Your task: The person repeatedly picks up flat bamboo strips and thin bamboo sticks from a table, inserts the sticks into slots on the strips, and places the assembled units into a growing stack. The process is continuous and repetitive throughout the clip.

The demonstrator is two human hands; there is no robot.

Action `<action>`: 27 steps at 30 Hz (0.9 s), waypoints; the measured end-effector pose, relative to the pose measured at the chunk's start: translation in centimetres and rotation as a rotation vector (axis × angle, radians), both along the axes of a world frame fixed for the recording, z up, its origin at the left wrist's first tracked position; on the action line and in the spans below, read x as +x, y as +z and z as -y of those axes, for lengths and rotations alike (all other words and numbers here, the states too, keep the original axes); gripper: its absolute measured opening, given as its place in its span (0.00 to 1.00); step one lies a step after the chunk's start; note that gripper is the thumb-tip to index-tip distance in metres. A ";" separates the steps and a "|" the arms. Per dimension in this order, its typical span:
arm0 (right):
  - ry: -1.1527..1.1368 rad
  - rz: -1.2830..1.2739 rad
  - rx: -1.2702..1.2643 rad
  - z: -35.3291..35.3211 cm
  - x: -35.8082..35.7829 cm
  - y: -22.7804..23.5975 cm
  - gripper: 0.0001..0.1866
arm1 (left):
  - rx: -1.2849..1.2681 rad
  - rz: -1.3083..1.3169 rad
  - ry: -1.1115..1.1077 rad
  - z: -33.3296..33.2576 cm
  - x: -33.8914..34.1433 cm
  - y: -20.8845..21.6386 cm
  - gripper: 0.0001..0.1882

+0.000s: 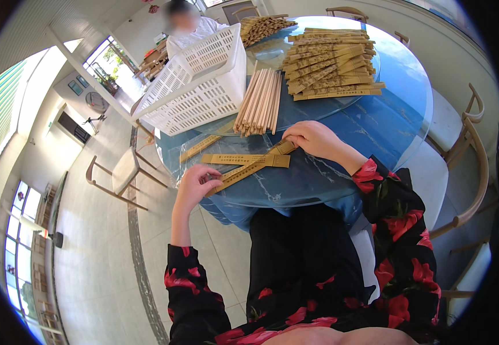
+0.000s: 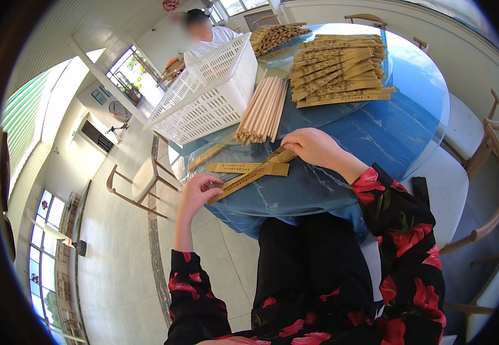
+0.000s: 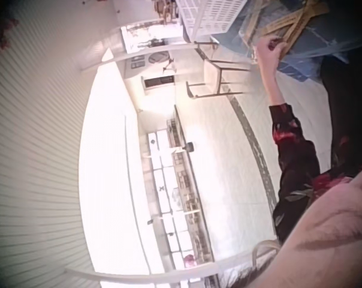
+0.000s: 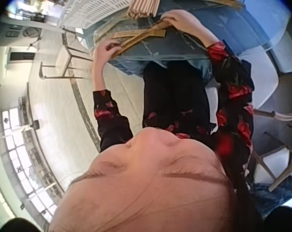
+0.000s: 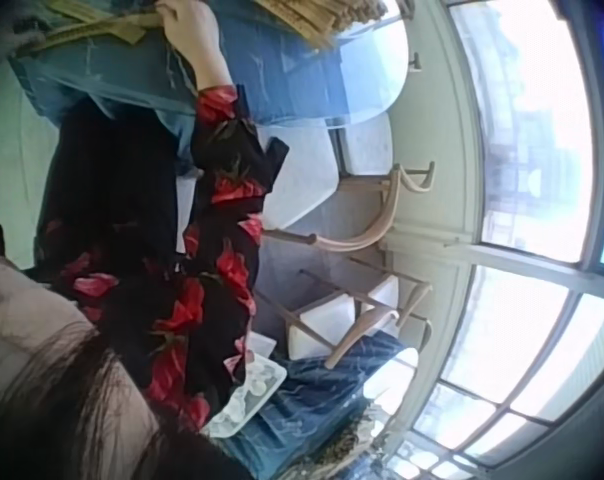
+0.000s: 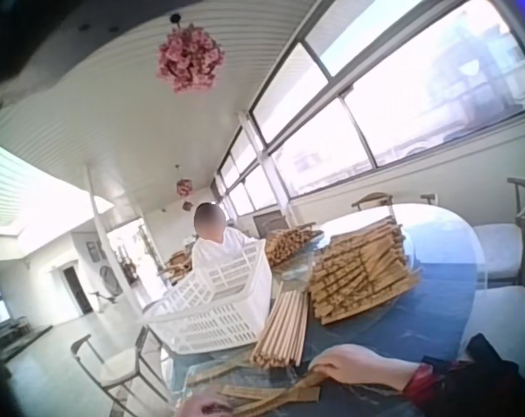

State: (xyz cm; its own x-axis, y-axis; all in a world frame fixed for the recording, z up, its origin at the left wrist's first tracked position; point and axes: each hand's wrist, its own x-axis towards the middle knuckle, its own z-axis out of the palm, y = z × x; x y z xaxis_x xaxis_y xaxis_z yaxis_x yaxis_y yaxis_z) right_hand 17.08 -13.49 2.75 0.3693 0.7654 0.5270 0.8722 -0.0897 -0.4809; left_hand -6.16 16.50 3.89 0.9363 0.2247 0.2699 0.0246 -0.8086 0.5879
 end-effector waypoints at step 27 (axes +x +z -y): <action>0.316 -0.480 -0.036 -0.9 -1.9 0.4 0.12 | -1.291 0.119 -0.070 11.5 4.3 -2.7 0.08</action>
